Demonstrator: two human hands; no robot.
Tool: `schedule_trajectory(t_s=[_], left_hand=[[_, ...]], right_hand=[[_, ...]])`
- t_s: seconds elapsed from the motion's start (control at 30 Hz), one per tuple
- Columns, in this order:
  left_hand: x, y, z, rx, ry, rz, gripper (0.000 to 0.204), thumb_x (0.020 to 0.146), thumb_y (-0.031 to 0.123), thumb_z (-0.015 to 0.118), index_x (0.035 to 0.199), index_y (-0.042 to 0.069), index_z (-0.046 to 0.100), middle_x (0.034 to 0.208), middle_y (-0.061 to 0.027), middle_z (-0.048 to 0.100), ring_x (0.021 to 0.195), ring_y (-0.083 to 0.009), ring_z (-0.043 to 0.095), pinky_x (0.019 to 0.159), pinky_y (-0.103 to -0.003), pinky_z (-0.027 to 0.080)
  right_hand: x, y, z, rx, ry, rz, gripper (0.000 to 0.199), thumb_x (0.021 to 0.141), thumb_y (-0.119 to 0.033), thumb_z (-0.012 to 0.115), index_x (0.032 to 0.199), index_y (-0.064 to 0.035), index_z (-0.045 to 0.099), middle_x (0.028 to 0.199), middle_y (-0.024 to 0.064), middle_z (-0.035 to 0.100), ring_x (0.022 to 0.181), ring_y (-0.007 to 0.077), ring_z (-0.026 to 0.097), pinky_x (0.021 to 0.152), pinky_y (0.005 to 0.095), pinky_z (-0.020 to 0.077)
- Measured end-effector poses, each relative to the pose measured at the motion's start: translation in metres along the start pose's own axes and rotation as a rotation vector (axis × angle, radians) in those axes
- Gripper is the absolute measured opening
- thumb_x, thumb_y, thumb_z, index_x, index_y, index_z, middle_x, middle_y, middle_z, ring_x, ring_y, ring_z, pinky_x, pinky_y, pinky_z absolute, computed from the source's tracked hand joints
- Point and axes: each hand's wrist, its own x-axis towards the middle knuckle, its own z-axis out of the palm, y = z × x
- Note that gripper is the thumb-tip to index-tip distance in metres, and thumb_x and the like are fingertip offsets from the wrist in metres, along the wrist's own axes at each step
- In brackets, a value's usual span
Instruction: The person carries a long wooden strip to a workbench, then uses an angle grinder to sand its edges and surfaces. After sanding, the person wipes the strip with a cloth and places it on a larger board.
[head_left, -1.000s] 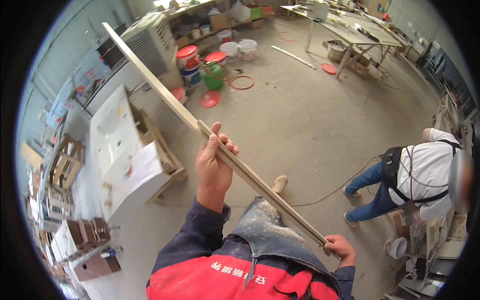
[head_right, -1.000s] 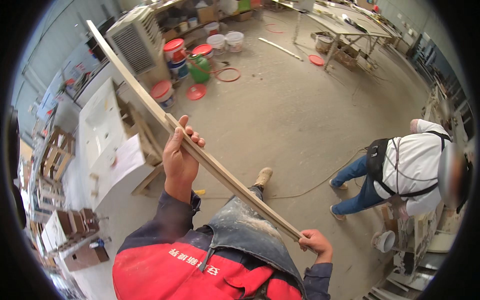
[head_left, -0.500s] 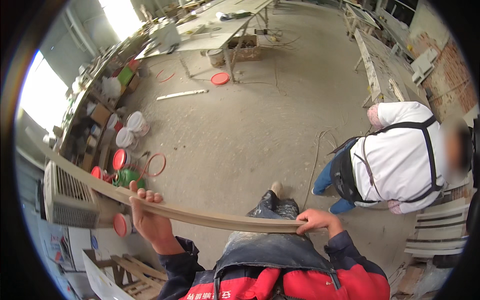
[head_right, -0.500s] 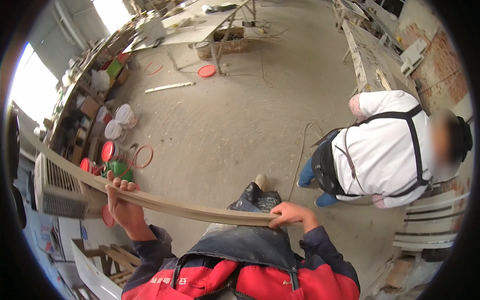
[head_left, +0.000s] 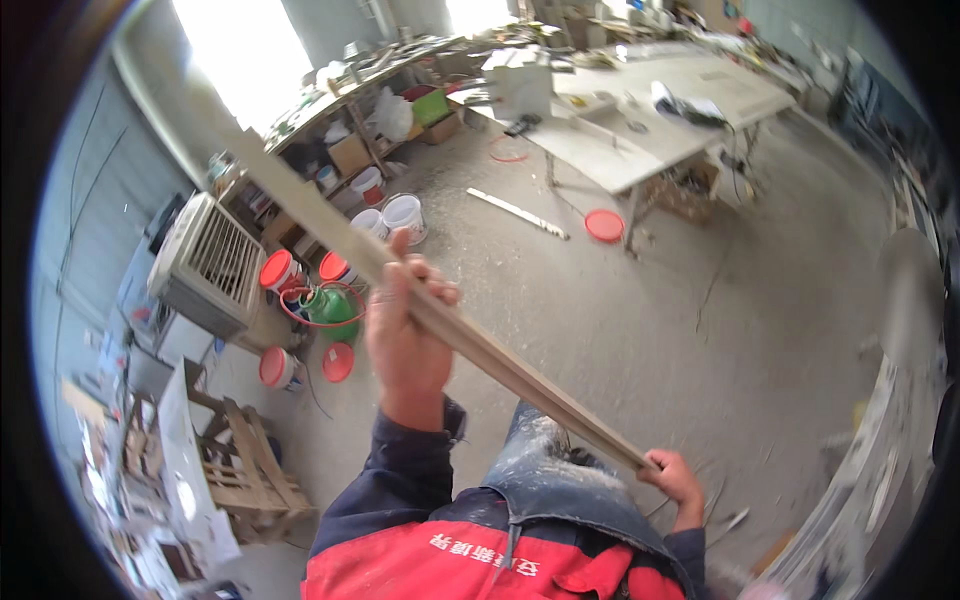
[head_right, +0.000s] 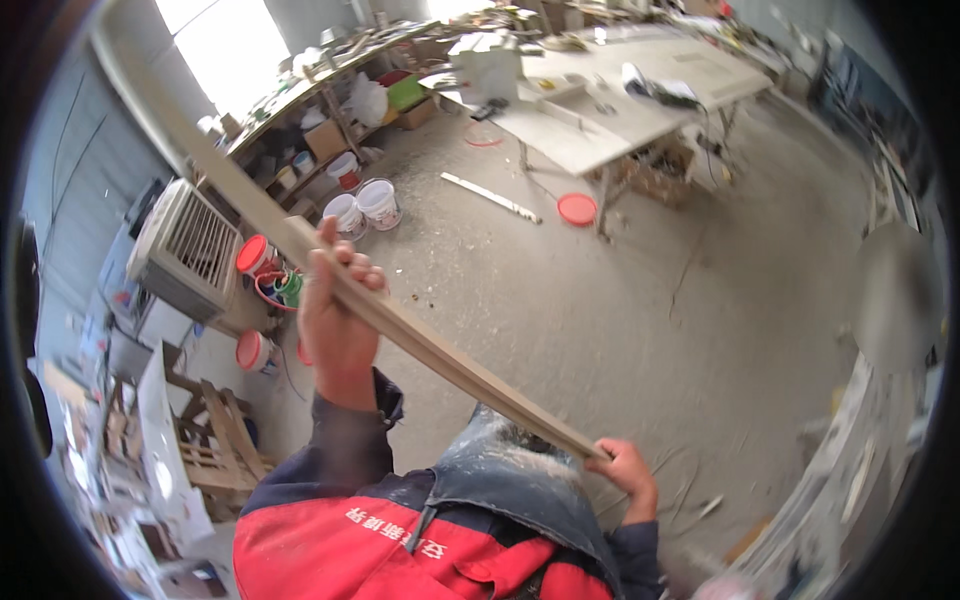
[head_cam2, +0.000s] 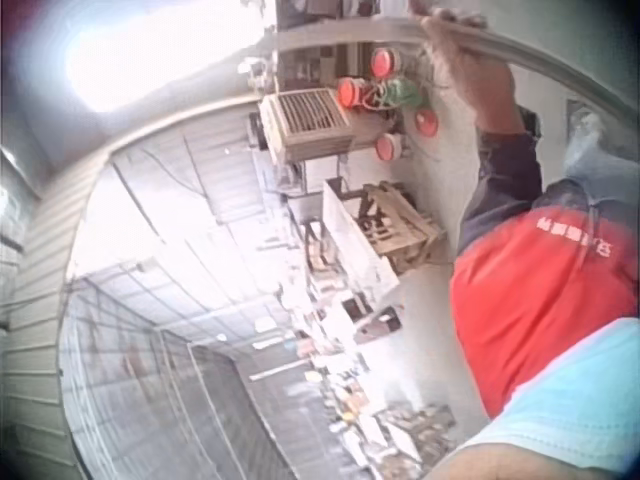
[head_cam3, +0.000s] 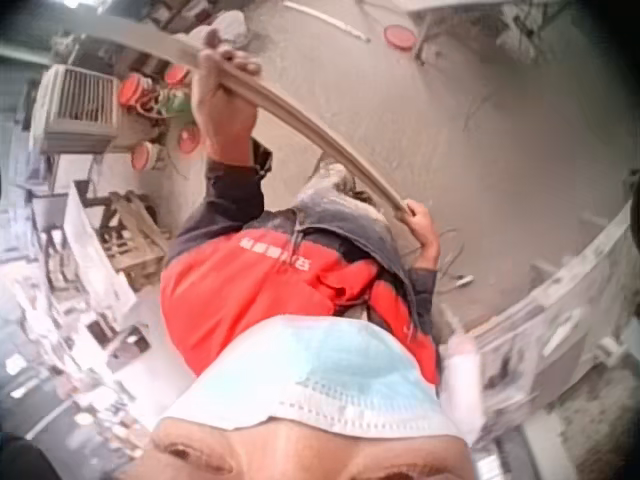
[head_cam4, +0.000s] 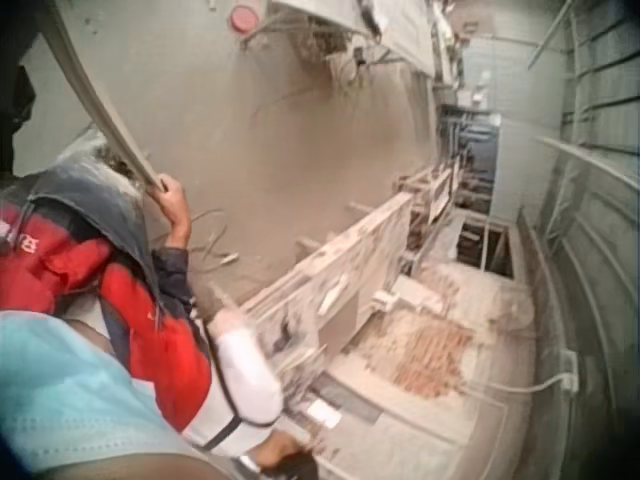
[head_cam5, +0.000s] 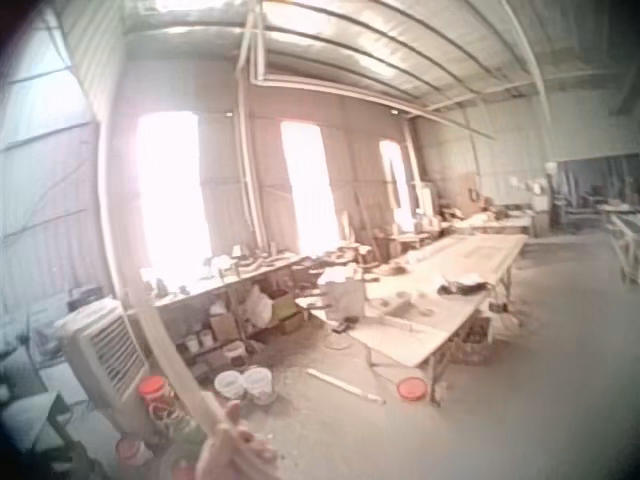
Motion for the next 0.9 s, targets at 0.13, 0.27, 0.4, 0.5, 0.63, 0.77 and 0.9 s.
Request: schedule_trajectory(t_s=[0.13, 0.27, 0.4, 0.5, 0.63, 0.77, 0.9], left_hand=[[0.052, -0.108, 0.016, 0.032, 0.07, 0.033, 0.05, 0.107, 0.021, 0.062, 0.15, 0.001, 0.045, 0.101, -0.0038, 0.061, 0.086, -0.0147, 0.061, 0.079, -0.032, 0.052], [0.098, -0.23, 0.041, 0.035, 0.094, -0.014, 0.052, 0.106, 0.019, 0.065, 0.151, 0.001, 0.046, 0.103, -0.0027, 0.061, 0.088, -0.0136, 0.062, 0.079, -0.031, 0.052], [0.165, -0.344, 0.087, 0.006, 0.055, -0.104, 0.053, 0.106, 0.02, 0.065, 0.152, 0.002, 0.046, 0.106, -0.002, 0.06, 0.09, -0.014, 0.063, 0.082, -0.033, 0.052], [0.211, -0.41, 0.13, 0.033, 0.02, -0.158, 0.054, 0.105, 0.018, 0.065, 0.152, 0.001, 0.045, 0.107, -0.0031, 0.06, 0.091, -0.0142, 0.062, 0.084, -0.032, 0.051], [0.256, -0.493, 0.172, 0.065, -0.032, -0.181, 0.055, 0.104, 0.016, 0.065, 0.153, 0.0, 0.044, 0.109, -0.0047, 0.06, 0.092, -0.015, 0.062, 0.084, -0.033, 0.051], [0.296, -0.568, 0.213, 0.107, -0.03, -0.186, 0.057, 0.104, 0.016, 0.064, 0.154, 0.0, 0.043, 0.109, -0.0053, 0.06, 0.09, -0.0157, 0.062, 0.085, -0.033, 0.052], [0.331, -0.635, 0.243, 0.077, -0.022, -0.092, 0.057, 0.104, 0.015, 0.064, 0.155, 0.0, 0.042, 0.108, -0.0052, 0.061, 0.089, -0.0159, 0.062, 0.083, -0.032, 0.053]], right_hand=[[0.076, 0.023, -0.083, -0.097, 0.062, 0.007, 0.023, 0.081, -0.022, 0.084, 0.089, -0.004, 0.072, 0.074, -0.0045, 0.059, 0.073, 0.0075, 0.052, 0.066, 0.0296, 0.045], [0.144, 0.056, -0.173, -0.047, 0.117, 0.026, 0.021, 0.082, -0.02, 0.084, 0.092, -0.0049, 0.072, 0.076, -0.0048, 0.059, 0.075, 0.0073, 0.053, 0.068, 0.0284, 0.0458], [0.208, 0.035, -0.266, -0.084, 0.25, 0.012, 0.031, 0.08, -0.019, 0.089, 0.1, -0.0039, 0.072, 0.079, -0.0021, 0.064, 0.076, 0.008, 0.056, 0.07, 0.0291, 0.0498], [0.251, 0.01, -0.323, -0.185, 0.365, -0.125, 0.044, 0.078, -0.03, 0.094, 0.106, -0.0041, 0.071, 0.083, 0.0038, 0.069, 0.078, 0.0112, 0.061, 0.073, 0.0314, 0.0529], [0.295, -0.004, -0.399, -0.231, 0.388, -0.102, 0.046, 0.079, -0.035, 0.093, 0.107, -0.0053, 0.071, 0.084, 0.008, 0.071, 0.077, 0.0178, 0.065, 0.074, 0.034, 0.054], [0.348, 0.021, -0.485, -0.225, 0.315, -0.228, 0.048, 0.083, -0.046, 0.085, 0.103, -0.0051, 0.072, 0.084, 0.0139, 0.069, 0.076, 0.0251, 0.066, 0.072, 0.038, 0.0531], [0.404, 0.026, -0.567, -0.269, 0.312, -0.374, 0.05, 0.088, -0.054, 0.075, 0.094, -0.0045, 0.072, 0.081, 0.0171, 0.068, 0.072, 0.0298, 0.065, 0.068, 0.0412, 0.0511]])
